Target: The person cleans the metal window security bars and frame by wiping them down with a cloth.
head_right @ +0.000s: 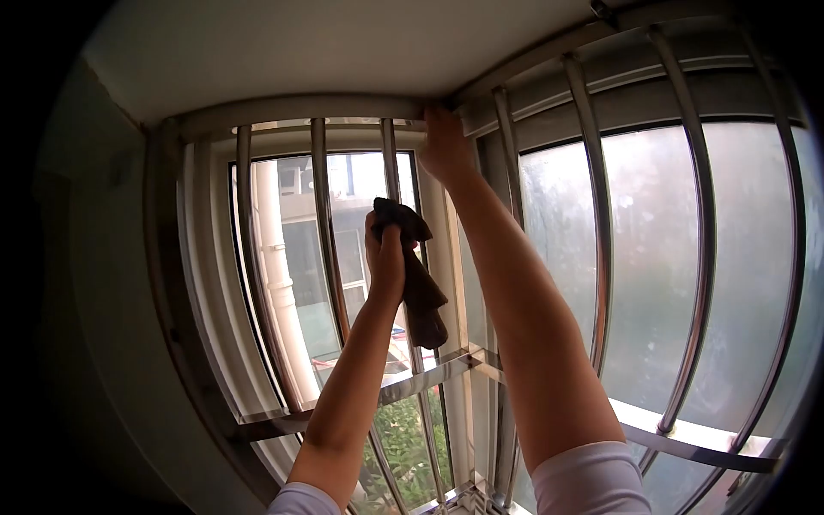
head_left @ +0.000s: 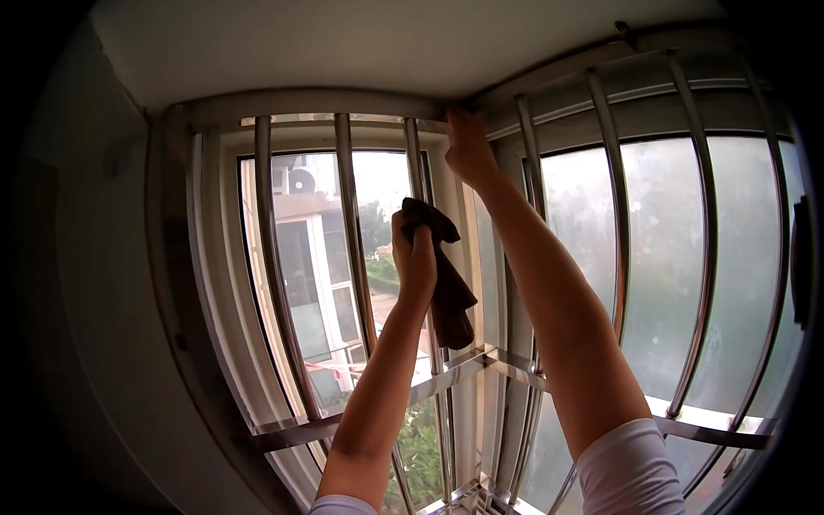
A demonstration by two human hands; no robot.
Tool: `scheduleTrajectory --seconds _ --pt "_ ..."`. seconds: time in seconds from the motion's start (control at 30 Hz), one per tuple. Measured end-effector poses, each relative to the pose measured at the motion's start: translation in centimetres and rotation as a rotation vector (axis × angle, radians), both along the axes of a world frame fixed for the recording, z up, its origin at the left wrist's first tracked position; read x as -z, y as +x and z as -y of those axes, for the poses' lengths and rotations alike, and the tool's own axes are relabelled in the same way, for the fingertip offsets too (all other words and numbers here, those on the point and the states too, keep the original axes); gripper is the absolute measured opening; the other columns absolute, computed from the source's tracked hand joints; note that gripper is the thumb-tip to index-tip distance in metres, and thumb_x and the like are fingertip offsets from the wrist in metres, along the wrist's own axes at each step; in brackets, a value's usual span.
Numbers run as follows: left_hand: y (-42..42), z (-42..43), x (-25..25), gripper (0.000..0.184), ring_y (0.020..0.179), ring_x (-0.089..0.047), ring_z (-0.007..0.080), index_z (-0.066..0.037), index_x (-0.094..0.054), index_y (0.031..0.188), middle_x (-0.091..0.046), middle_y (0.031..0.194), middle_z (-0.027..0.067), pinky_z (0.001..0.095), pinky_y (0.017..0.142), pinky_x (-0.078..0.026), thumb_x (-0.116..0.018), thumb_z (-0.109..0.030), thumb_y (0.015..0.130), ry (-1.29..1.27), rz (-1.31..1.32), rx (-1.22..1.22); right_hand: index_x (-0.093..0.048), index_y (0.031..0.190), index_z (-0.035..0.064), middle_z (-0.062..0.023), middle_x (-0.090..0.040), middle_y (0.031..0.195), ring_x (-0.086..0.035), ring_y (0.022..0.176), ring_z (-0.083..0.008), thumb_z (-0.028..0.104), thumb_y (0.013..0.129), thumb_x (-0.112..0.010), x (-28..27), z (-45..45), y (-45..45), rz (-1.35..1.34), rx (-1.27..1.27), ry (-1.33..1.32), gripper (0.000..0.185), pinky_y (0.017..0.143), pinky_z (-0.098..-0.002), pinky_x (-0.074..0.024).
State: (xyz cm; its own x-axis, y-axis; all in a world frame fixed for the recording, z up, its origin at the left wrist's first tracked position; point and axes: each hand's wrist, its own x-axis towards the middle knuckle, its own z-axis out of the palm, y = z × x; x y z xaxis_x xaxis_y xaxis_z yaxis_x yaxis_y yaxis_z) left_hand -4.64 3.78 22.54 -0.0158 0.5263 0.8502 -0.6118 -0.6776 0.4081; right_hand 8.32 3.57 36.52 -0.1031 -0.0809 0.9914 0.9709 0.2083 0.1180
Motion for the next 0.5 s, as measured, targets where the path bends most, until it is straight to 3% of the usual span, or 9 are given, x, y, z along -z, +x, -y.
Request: scheduleTrajectory --seconds 0.03,0.17,0.23,0.27,0.33,0.47,0.5 --pt "0.0 0.2 -0.1 0.017 0.064 -0.049 0.0119 -0.005 -0.049 0.099 -0.052 0.077 0.0050 0.0270 0.058 -0.042 -0.044 -0.010 0.083 0.000 -0.002 -0.055 -0.047 0.124 -0.0004 -0.0182 -0.047 0.123 -0.046 0.115 -0.0356 -0.013 0.069 -0.044 0.3 -0.1 0.1 0.111 -0.095 0.212 0.057 0.098 -0.0407 -0.0390" --pt "0.6 -0.9 0.2 0.017 0.065 -0.050 0.0136 -0.004 -0.049 0.098 -0.053 0.077 0.0060 0.0290 0.059 -0.043 -0.045 -0.010 0.083 0.003 0.019 -0.107 -0.046 0.125 0.0014 -0.0178 -0.048 0.118 -0.048 0.109 -0.0335 -0.016 0.069 -0.039 2.8 0.3 -0.6 -0.142 -0.196 0.120 0.059 0.094 -0.0398 -0.0398" --pt "0.9 -1.1 0.4 0.018 0.065 -0.051 0.0163 -0.004 -0.049 0.099 -0.053 0.077 0.0078 0.0309 0.061 -0.044 -0.045 -0.010 0.083 0.049 0.052 -0.197 -0.055 0.117 0.0071 -0.0168 -0.055 0.102 -0.052 0.105 -0.0346 -0.011 0.067 -0.043 2.6 -1.0 -0.3 -0.315 -0.402 0.227 0.054 0.090 -0.0400 -0.0443" --pt "1.0 -1.1 0.6 0.018 0.065 -0.051 0.0163 -0.004 -0.049 0.099 -0.053 0.077 0.0078 0.0309 0.061 -0.044 -0.045 -0.010 0.083 0.048 0.048 -0.195 -0.055 0.117 0.0071 -0.0168 -0.055 0.102 -0.052 0.105 -0.0346 -0.011 0.067 -0.043 1.8 -1.3 0.3 -0.318 -0.399 0.226 0.054 0.090 -0.0400 -0.0443" --pt "0.9 -0.7 1.0 0.018 0.066 -0.052 0.0181 -0.004 -0.049 0.099 -0.054 0.076 0.0097 0.0318 0.062 -0.044 -0.044 -0.009 0.082 0.013 0.018 -0.247 -0.063 0.107 0.0037 -0.0173 -0.060 0.091 -0.059 0.094 -0.0348 -0.009 0.069 -0.045 -0.2 -0.7 0.8 -0.478 -0.320 -0.111 0.044 0.082 -0.0402 -0.0485" --pt "1.1 -1.4 2.3 0.018 0.067 -0.052 0.0193 -0.004 -0.049 0.099 -0.055 0.077 0.0108 0.0323 0.062 -0.044 -0.044 -0.008 0.082 0.012 0.023 -0.304 -0.067 0.099 -0.0001 -0.0181 -0.065 0.088 -0.064 0.084 -0.0325 -0.001 0.075 -0.051 -0.9 -1.9 0.5 -0.483 -0.336 0.044 0.029 0.075 -0.0392 -0.0510" --pt "1.0 -1.3 2.5 0.018 0.067 -0.052 0.0200 -0.004 -0.049 0.099 -0.055 0.077 0.0112 0.0327 0.063 -0.044 -0.043 -0.008 0.082 0.015 0.020 -0.291 -0.067 0.101 0.0008 -0.0184 -0.065 0.093 -0.064 0.087 -0.0305 0.003 0.076 -0.055 -0.9 -2.1 0.4 -0.555 -0.523 0.045 0.027 0.075 -0.0377 -0.0509"
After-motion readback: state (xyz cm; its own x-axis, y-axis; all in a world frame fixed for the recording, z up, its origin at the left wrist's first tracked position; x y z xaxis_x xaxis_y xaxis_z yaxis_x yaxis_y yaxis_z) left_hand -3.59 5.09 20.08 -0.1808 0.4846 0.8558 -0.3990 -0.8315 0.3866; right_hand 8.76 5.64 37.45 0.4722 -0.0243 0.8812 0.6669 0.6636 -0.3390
